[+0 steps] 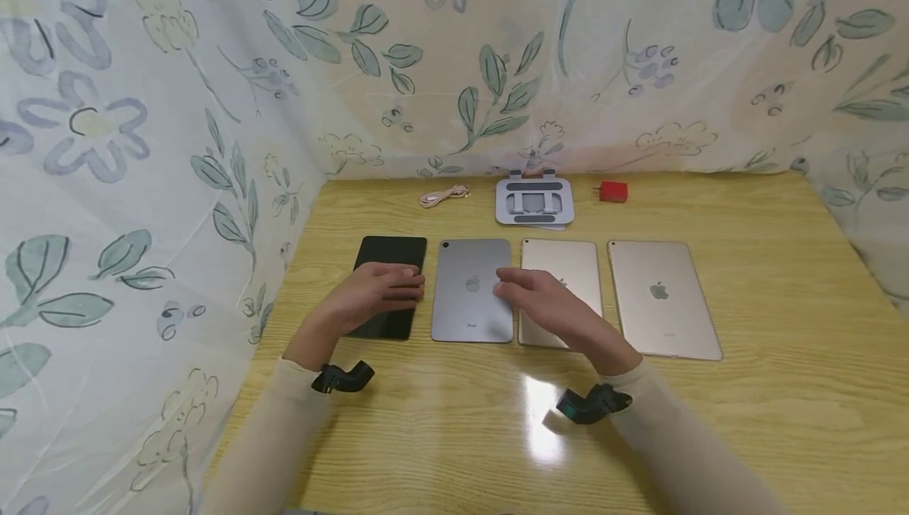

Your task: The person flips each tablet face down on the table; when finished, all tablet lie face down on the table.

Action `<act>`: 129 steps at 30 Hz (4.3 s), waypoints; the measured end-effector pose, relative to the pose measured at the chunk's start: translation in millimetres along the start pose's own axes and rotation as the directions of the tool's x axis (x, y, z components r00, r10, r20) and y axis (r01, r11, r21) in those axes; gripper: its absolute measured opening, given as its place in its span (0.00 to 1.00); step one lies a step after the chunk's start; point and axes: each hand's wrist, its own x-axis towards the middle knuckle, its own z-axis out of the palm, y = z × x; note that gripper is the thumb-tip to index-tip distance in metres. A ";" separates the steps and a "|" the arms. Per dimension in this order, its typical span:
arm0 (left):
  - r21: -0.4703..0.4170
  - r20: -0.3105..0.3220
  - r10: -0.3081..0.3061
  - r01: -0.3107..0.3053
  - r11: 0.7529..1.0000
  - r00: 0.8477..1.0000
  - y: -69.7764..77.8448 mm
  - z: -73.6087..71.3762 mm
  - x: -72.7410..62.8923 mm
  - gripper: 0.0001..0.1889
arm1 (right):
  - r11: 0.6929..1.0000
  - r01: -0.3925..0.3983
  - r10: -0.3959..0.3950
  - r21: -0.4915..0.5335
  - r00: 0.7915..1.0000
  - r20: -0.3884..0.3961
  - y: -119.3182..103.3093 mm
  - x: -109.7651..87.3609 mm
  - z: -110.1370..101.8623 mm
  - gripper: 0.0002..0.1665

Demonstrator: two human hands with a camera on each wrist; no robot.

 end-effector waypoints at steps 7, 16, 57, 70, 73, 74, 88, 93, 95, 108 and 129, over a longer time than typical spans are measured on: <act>-0.105 0.064 0.042 -0.035 0.994 0.997 -1.9 -50.1 -25.9 0.31 | 0.950 0.038 -0.059 0.309 0.996 0.061 -10.7 27.1 13.0 0.36; -0.146 0.030 0.006 -0.001 0.989 1.000 -1.0 -92.1 -49.3 0.32 | 0.859 -0.035 -0.017 0.512 0.995 0.097 -21.2 65.2 44.5 0.32; 0.089 -0.162 -0.283 0.300 0.950 0.945 -6.9 -82.2 -19.0 0.25 | 0.737 -0.250 0.137 0.628 0.965 0.223 -27.6 96.2 83.9 0.40; 0.267 -0.139 -0.172 0.204 0.942 0.975 23.0 -40.1 -15.2 0.35 | 0.576 -0.276 0.074 0.770 0.955 0.287 -31.0 91.6 75.6 0.44; 0.263 -0.079 -0.119 0.136 0.955 0.990 39.3 -20.9 -14.7 0.33 | 0.575 -0.264 0.077 0.774 0.960 0.271 -34.6 86.3 73.9 0.45; 0.252 -0.059 -0.107 0.119 0.960 0.992 44.5 -14.4 -14.4 0.32 | 0.577 -0.262 0.080 0.774 0.961 0.266 -35.9 84.4 73.7 0.45; 0.277 -0.002 -0.039 0.038 0.960 0.999 79.1 23.3 -23.2 0.29 | 0.639 -0.155 0.023 0.753 0.983 0.183 -71.4 47.6 79.9 0.36; 0.269 -0.015 -0.018 0.022 0.963 1.000 87.6 18.2 -33.7 0.30 | 0.662 -0.083 -0.040 0.745 0.989 0.146 -86.3 41.2 85.6 0.29; 0.275 -0.031 -0.024 0.032 0.961 0.999 89.2 13.4 -37.3 0.31 | 0.668 -0.065 -0.062 0.742 0.988 0.143 -91.5 41.5 90.8 0.28; 0.279 -0.161 -0.053 0.098 0.955 0.985 75.5 -23.9 -45.2 0.33 | 0.727 -0.137 0.001 0.673 0.980 0.199 -87.4 65.8 112.0 0.35; 0.015 -0.278 -0.121 0.130 0.991 0.953 8.7 -59.0 -34.5 0.30 | 0.762 -0.198 0.119 0.617 0.979 0.167 -47.2 78.7 105.3 0.49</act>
